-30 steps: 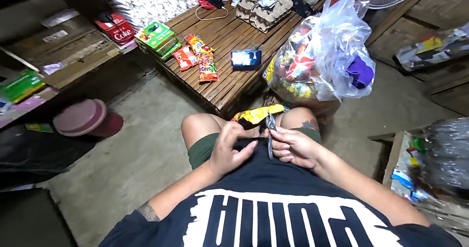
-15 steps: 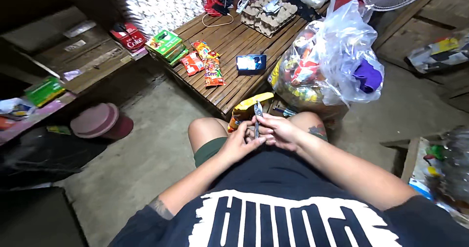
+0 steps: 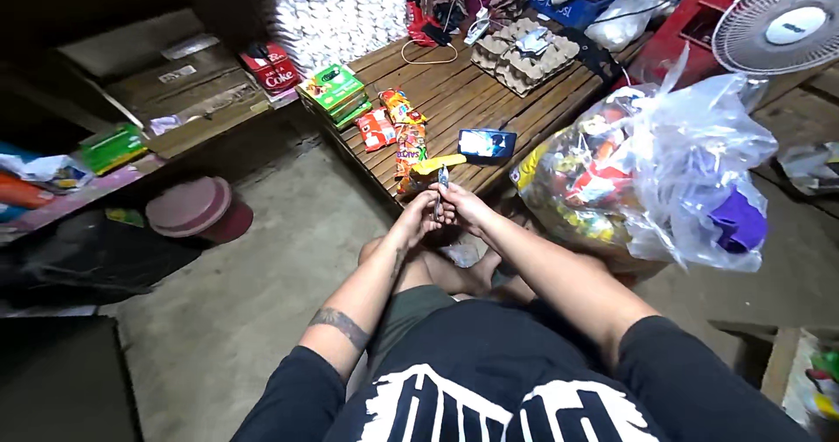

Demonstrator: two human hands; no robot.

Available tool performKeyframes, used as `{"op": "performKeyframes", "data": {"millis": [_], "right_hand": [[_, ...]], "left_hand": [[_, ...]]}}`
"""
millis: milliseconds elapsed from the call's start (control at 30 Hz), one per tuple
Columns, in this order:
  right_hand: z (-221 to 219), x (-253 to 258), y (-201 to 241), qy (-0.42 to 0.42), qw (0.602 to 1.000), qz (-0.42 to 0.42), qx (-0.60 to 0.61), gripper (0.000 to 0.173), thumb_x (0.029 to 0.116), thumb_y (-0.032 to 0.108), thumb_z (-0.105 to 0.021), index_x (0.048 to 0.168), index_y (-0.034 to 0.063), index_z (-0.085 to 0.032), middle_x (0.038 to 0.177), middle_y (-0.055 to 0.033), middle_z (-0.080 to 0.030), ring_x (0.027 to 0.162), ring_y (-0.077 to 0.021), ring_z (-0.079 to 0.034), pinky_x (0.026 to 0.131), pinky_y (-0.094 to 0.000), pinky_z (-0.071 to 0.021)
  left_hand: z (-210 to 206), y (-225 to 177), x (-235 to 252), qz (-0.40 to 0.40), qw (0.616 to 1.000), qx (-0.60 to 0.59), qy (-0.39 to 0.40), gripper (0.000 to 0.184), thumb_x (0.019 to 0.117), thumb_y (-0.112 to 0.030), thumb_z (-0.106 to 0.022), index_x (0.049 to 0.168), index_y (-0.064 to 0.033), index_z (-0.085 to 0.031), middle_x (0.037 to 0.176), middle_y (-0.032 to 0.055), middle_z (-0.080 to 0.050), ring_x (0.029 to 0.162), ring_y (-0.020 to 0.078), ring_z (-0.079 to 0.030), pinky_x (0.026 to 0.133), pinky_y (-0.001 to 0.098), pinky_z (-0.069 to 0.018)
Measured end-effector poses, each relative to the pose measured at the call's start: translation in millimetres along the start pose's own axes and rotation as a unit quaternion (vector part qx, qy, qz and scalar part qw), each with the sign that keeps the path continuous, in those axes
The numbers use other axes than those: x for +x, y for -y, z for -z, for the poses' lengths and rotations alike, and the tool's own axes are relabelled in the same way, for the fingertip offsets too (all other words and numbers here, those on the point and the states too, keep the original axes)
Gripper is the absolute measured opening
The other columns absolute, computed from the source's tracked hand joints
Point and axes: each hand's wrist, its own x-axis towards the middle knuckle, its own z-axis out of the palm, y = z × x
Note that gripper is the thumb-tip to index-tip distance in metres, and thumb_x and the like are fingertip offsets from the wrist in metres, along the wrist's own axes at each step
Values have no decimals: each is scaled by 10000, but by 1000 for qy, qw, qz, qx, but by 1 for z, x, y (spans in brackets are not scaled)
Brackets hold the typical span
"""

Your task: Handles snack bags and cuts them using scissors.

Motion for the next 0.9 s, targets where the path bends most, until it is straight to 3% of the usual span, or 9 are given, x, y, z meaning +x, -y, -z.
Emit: {"op": "performKeyframes", "data": {"millis": [67,167,433,567,900], "right_hand": [[-5,9,-6,-12,1000,-17,-20,375,1114,375,-384,1363,132,-523,705,-3,-548,547,-78,-511,522,-225,-457],[-10,13,-15,-32,997,-10,-67,359,1119,281,-391,1377,72,-525,708,-21,-571,553,-83,-519,522,-235,-441],[-10,9,-29,-93,988,-75,-96,296,1116,256,-419,1323,71,-519,700,-56,-610,522,-104,-562,469,-235,-440],[-9,3,-32,-91,986,-95,-101,289,1119,270,-410,1315,77,-498,702,-59,-609,507,-99,-549,452,-223,-420],[-5,-10,-46,-77,988,-105,-85,310,1118,321,-404,1334,110,-468,740,-69,-631,515,-112,-556,448,-230,-418]], "left_hand": [[3,5,9,20,1000,-8,-4,474,1105,-482,-289,1210,-118,-573,792,23,-637,681,129,-622,608,265,-524],[-3,15,17,29,998,7,-50,431,1100,-464,-351,1050,-94,-565,602,-17,-481,495,94,-482,512,238,-462],[-8,46,26,20,998,38,-49,535,1114,-456,-280,757,-113,-485,544,-32,-394,456,83,-399,477,235,-382],[-8,52,23,31,997,61,-39,544,1116,-459,-262,760,-111,-483,542,-31,-379,450,84,-391,468,234,-374],[-10,60,12,63,990,121,-32,544,1099,-525,-272,910,-95,-546,568,-10,-406,455,99,-393,466,246,-378]]}}
